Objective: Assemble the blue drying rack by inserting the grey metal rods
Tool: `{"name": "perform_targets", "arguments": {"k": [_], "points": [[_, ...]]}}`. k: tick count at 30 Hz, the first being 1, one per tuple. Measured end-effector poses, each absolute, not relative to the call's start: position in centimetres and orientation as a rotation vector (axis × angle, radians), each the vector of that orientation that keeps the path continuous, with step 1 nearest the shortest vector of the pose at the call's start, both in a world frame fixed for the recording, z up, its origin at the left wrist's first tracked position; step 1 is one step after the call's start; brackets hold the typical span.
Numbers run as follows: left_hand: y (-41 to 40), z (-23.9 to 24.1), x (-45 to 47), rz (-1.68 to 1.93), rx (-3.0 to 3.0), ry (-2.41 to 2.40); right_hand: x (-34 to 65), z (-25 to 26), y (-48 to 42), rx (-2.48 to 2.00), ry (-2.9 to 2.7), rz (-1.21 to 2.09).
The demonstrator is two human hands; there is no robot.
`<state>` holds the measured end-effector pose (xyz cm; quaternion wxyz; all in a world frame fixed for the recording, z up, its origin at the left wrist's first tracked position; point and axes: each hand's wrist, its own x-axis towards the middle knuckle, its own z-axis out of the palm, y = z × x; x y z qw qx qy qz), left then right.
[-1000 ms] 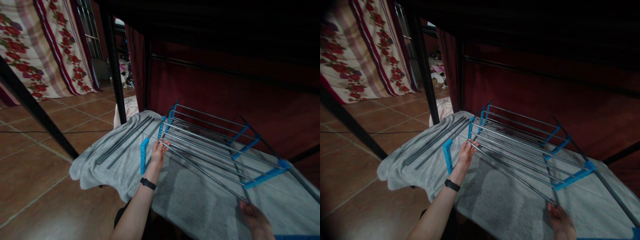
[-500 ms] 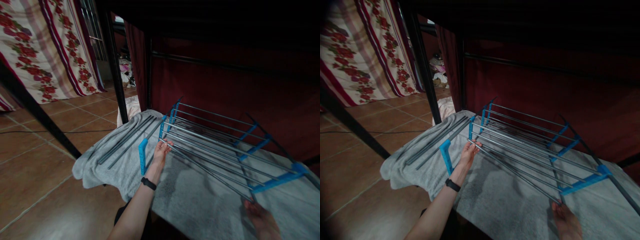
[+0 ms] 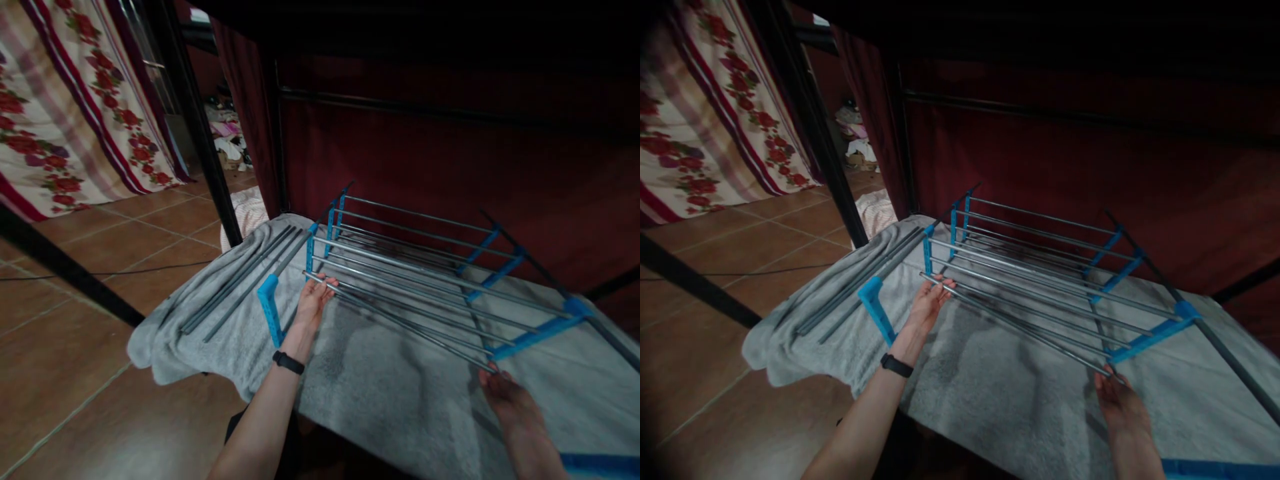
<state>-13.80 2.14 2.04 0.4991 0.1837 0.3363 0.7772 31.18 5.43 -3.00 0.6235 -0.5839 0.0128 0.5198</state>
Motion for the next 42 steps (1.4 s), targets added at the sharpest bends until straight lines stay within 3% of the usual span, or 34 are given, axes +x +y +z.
{"name": "perform_targets", "arguments": {"k": [21,42], "points": [[3.4,1.4,-14.0,1.573,0.463,1.081,28.5,-1.4,5.1,-1.098,-0.131,1.068],[2.7,0.0,-9.3,1.489,0.452,0.987,29.2,-1.2,4.9,-1.282,-0.104,1.181]]}}
